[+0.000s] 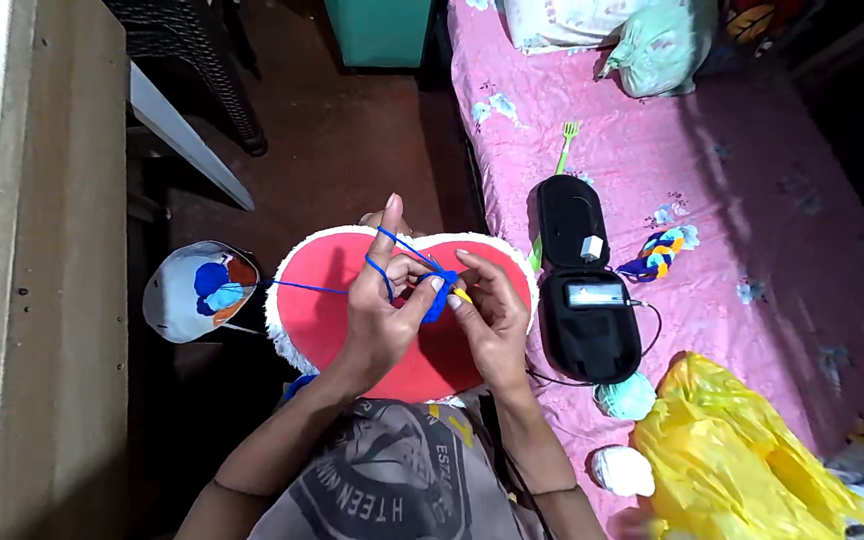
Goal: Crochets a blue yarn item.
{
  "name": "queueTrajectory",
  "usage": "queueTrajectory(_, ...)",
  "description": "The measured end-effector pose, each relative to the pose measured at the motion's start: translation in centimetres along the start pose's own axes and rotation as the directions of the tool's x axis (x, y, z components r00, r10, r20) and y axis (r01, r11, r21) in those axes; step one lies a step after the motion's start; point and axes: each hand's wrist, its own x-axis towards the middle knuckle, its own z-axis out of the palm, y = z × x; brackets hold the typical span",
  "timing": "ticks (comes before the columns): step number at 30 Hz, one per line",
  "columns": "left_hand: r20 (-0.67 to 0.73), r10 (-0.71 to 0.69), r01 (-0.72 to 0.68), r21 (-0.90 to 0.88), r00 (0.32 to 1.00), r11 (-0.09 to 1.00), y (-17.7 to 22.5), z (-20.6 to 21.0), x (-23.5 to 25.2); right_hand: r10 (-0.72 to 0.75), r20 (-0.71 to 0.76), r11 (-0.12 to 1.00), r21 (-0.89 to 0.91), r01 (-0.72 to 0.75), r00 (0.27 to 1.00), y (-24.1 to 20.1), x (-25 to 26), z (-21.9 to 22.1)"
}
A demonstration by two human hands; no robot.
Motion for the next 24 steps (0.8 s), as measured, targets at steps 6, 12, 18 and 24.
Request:
queueTrajectory(6,0.031,-0.008,0.004,0.141,0.999,0.99,0.2,-1.1,0.5,-0.433,0.141,0.556,-0.735,0.387,0.89,-0.4,0.3,-1.4)
queueTrajectory(12,0.062,-0.098,0.099,-0.005,0.993,0.995,0.4,-1.3,0.6,-0.096,0.172,0.948,-0.284,0.143,0.981,-0.8,1.2,-4.0)
queueTrajectory(18,0.034,-0.045,0.049,-0.159,0.998,0.986,-0.1,-0.8,0.5,0.34,0.402,0.633,0.57,-0.523,0.85,0.4,2.1,-3.4)
queueTrajectory(24,0.022,0.13,-0.131,0.05,0.991,0.99,-0.1,-0.8,0.3,-0.024,0.12,0.999,0.036,0.02,0.992,-0.9,1.2,-1.7)
